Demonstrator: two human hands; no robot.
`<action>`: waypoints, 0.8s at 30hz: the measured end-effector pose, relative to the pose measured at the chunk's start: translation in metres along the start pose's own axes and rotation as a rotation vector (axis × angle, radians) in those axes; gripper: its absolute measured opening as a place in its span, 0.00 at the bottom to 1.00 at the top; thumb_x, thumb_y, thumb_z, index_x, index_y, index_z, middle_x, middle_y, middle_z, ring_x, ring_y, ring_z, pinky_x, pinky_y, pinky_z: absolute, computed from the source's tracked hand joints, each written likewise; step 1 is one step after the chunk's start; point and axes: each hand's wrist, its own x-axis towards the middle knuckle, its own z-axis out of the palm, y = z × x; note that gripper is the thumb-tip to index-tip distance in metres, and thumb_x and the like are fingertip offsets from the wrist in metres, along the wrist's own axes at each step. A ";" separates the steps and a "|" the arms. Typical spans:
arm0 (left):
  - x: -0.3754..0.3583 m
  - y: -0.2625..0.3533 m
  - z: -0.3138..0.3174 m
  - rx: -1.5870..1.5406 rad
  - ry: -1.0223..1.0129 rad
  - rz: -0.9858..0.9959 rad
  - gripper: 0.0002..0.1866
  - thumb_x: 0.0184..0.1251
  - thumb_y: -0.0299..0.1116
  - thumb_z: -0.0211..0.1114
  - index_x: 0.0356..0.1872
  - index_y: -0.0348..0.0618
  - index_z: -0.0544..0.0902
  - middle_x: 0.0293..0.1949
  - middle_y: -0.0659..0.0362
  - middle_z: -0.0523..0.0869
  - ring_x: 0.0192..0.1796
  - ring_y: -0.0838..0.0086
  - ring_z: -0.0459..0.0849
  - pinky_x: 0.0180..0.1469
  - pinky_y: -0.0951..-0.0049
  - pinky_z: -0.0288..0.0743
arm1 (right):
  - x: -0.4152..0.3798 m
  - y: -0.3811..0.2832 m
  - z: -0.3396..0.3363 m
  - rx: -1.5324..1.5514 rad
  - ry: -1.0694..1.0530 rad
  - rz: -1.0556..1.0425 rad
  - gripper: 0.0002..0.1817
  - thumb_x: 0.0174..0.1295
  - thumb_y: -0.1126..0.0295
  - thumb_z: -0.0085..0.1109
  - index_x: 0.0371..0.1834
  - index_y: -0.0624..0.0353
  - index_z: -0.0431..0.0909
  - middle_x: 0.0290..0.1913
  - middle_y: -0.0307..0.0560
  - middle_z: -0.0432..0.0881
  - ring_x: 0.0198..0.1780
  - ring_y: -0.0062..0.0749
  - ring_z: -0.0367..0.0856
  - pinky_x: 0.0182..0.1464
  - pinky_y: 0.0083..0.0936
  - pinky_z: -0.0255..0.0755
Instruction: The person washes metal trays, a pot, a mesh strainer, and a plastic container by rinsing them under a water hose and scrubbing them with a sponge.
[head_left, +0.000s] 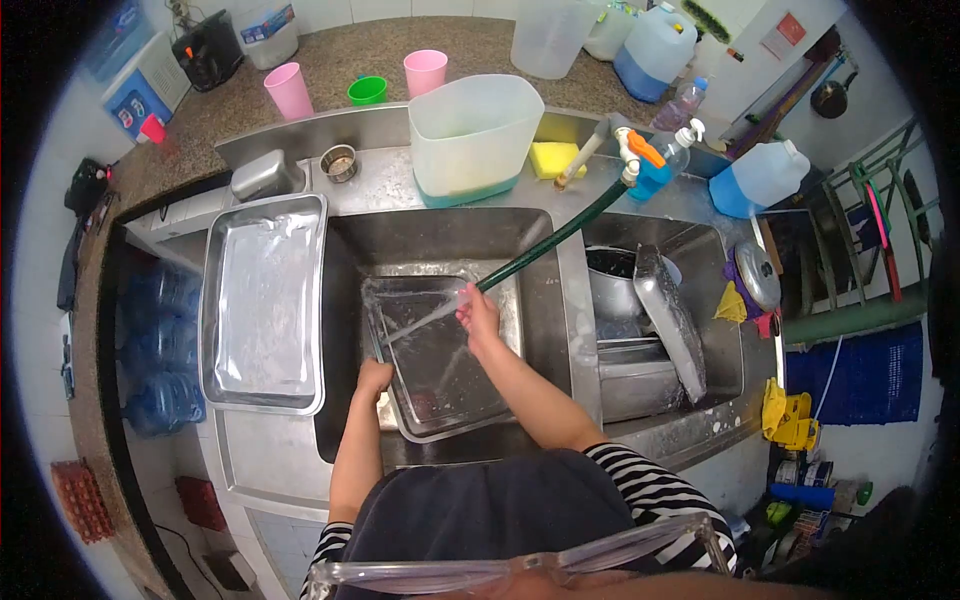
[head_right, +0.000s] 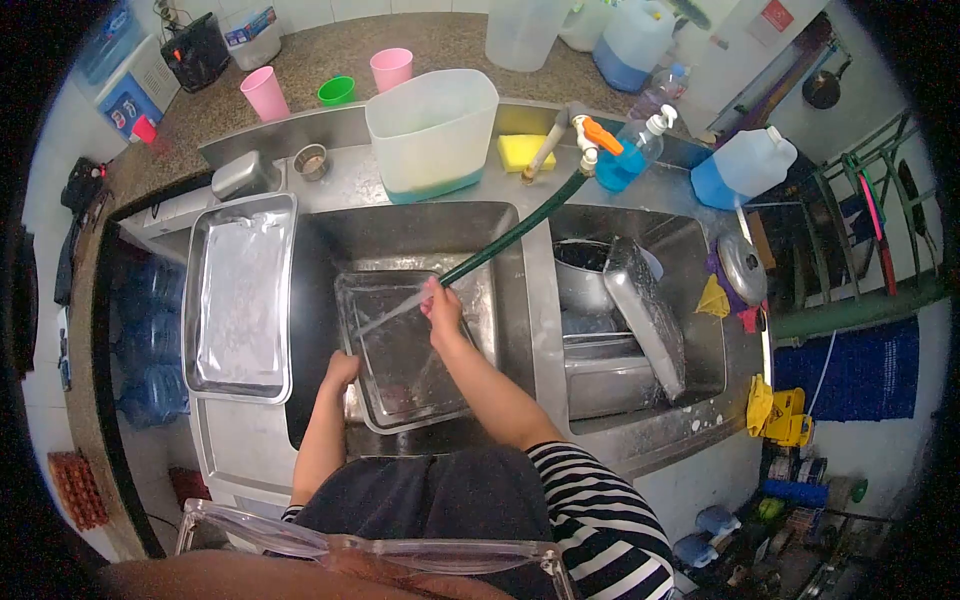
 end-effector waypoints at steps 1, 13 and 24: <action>0.004 -0.006 0.005 -0.057 0.018 0.046 0.19 0.41 0.31 0.56 0.35 0.26 0.78 0.30 0.44 0.81 0.31 0.62 0.81 0.30 0.67 0.71 | -0.009 -0.002 0.002 0.051 0.033 0.003 0.14 0.56 0.56 0.56 0.34 0.56 0.75 0.29 0.35 0.73 0.29 0.18 0.69 0.32 0.17 0.66; -0.015 0.008 0.043 -0.644 -0.121 0.024 0.18 0.41 0.21 0.51 0.39 0.30 0.71 0.24 0.55 0.74 0.23 0.72 0.71 0.24 0.72 0.64 | -0.062 -0.011 -0.028 0.081 0.049 0.030 0.12 0.56 0.60 0.56 0.33 0.57 0.74 0.31 0.37 0.75 0.32 0.20 0.72 0.35 0.19 0.67; -0.058 0.045 0.024 -0.152 0.101 0.415 0.18 0.42 0.17 0.48 0.40 0.36 0.72 0.29 0.53 0.77 0.31 0.66 0.76 0.38 0.73 0.69 | -0.036 -0.005 -0.006 0.083 -0.076 0.036 0.14 0.58 0.58 0.54 0.36 0.56 0.73 0.30 0.37 0.75 0.33 0.21 0.72 0.35 0.19 0.68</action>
